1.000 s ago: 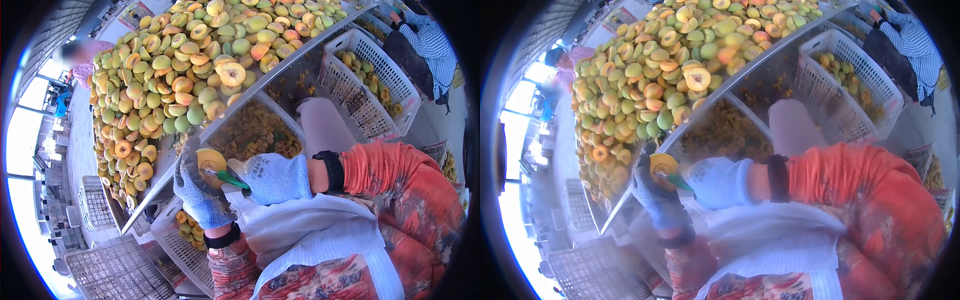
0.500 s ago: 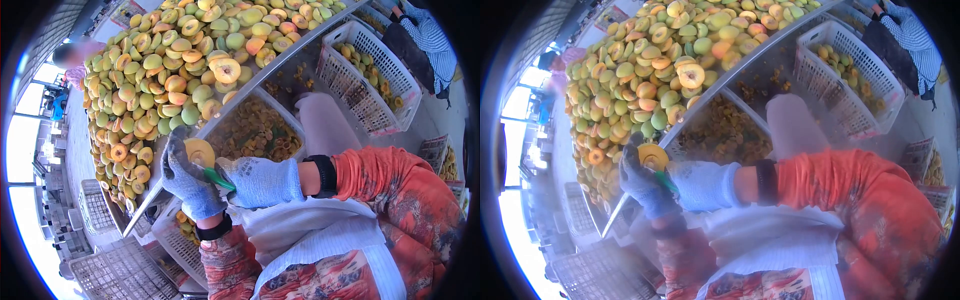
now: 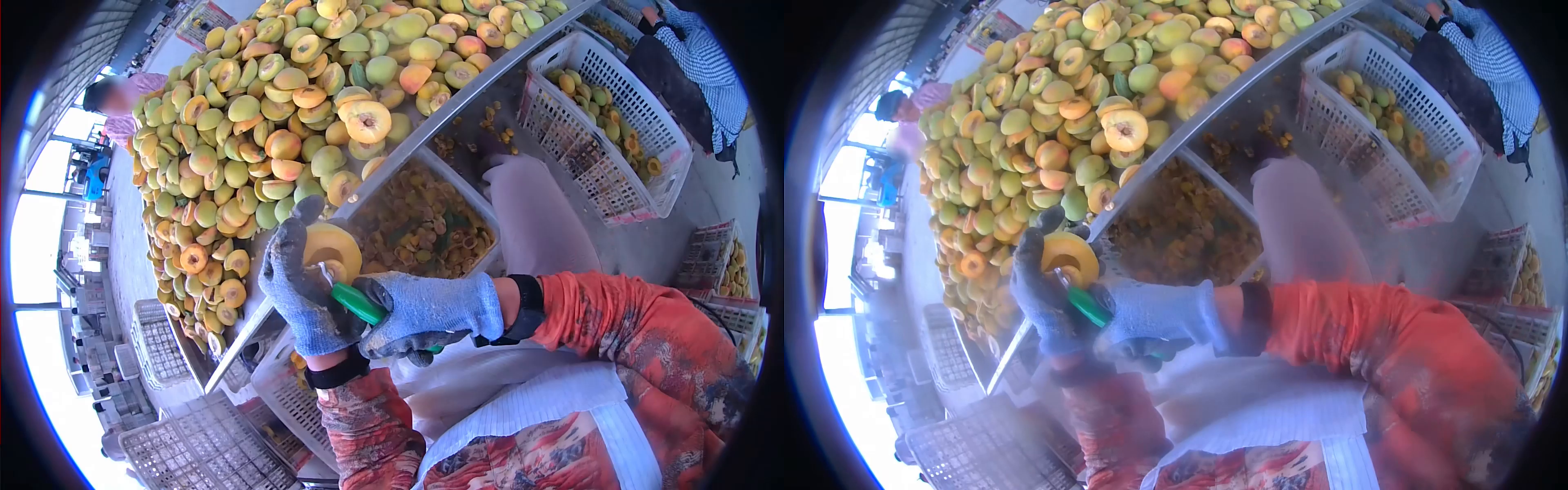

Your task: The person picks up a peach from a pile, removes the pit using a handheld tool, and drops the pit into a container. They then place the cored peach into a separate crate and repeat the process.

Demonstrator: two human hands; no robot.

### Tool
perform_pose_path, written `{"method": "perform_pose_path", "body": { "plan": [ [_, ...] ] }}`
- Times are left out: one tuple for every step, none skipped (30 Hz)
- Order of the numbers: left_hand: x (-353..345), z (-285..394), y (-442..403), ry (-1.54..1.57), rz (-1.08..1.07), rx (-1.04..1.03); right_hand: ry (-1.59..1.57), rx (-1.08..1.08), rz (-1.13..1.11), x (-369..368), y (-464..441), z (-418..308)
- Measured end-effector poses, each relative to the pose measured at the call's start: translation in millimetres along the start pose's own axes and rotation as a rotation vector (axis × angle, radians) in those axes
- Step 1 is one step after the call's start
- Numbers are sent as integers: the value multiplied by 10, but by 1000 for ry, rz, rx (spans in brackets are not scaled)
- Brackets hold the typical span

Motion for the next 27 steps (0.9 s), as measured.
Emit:
{"method": "perform_pose_path", "body": {
  "plan": [
    [99, -207, -58, -1, 5, -1, -232, 63, -53, -5, 8, 16],
    [184, -353, -127, -221, 13, -307, -276, 25, -82, 7, 48, -61],
    [211, -384, -142, -443, 18, -609, -271, 25, -85, -54, 65, -76],
    [63, -406, -89, 327, 12, -125, -74, -10, -81, -141, 79, -60],
    [-16, -302, -160, 498, 42, 95, 127, -46, -77, -180, 102, -53],
    [-85, -278, -127, 599, 68, 54, 134, -47, -90, -144, 120, -22],
    [-117, -262, -86, 700, 94, 7, 148, -42, -94, -81, 141, -47],
    [70, -513, -132, -6, -66, -504, 178, 179, 148, 31, 178, -123],
    [79, -457, -124, -8, -59, -508, 206, 396, 388, 162, 247, -192],
    [71, -400, -117, 402, 7, -232, 590, 167, 595, 378, 298, -214],
    [20, -332, -87, 799, 59, 64, 961, -74, 800, 609, 342, -139],
    [-55, -210, -75, 809, 128, 99, 1105, 62, 837, 884, 256, 195],
    [-92, -134, -53, 816, 122, 93, 1114, 62, 843, 772, 260, 92],
    [-109, -39, 13, 28, 7, -43, 638, 109, 786, 641, 245, 46],
    [-174, 0, 83, -761, -112, -176, 167, 151, 707, 548, 212, 27],
    [-243, -135, 136, -441, -92, -202, 137, 147, 650, 540, 173, 60],
    [-245, -156, 178, -442, -95, -202, 135, 149, 652, 502, 167, 56],
    [-239, -190, 202, 228, -96, 64, 142, 161, 636, 447, 164, 39],
    [-279, -228, 239, 896, -86, 334, 149, 172, 618, 404, 161, 38],
    [-321, -293, 253, 1107, -19, 360, 266, 179, 609, 401, 141, 58],
    [-277, -287, 280, 1106, -16, 355, 269, 181, 604, 372, 144, 45],
    [-163, -288, 345, 948, 65, 358, 381, 171, 564, 325, 155, 9],
    [-20, -281, 420, 788, 144, 359, 492, 162, 524, 288, 158, -9],
    [193, -184, 517, 839, 105, 293, 900, 487, 710, 347, 103, 148],
    [436, -68, 655, 617, 198, 263, 897, 492, 708, 416, 128, 182],
    [645, 10, 812, 394, 230, 213, 1134, 428, 810, 489, 205, 198],
    [1035, -70, 1004, 67, 270, 225, 1368, 353, 906, 575, 289, 230]
  ]
}}
Point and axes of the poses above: each hand's wrist, its own y-axis away from the middle knuckle, its own x-axis out of the back of the hand, z = x × y, the point moved 2 cm from there along -y, towards the middle knuckle, and after that the axes turned 9 degrees about -z, right-handed, at the moved point
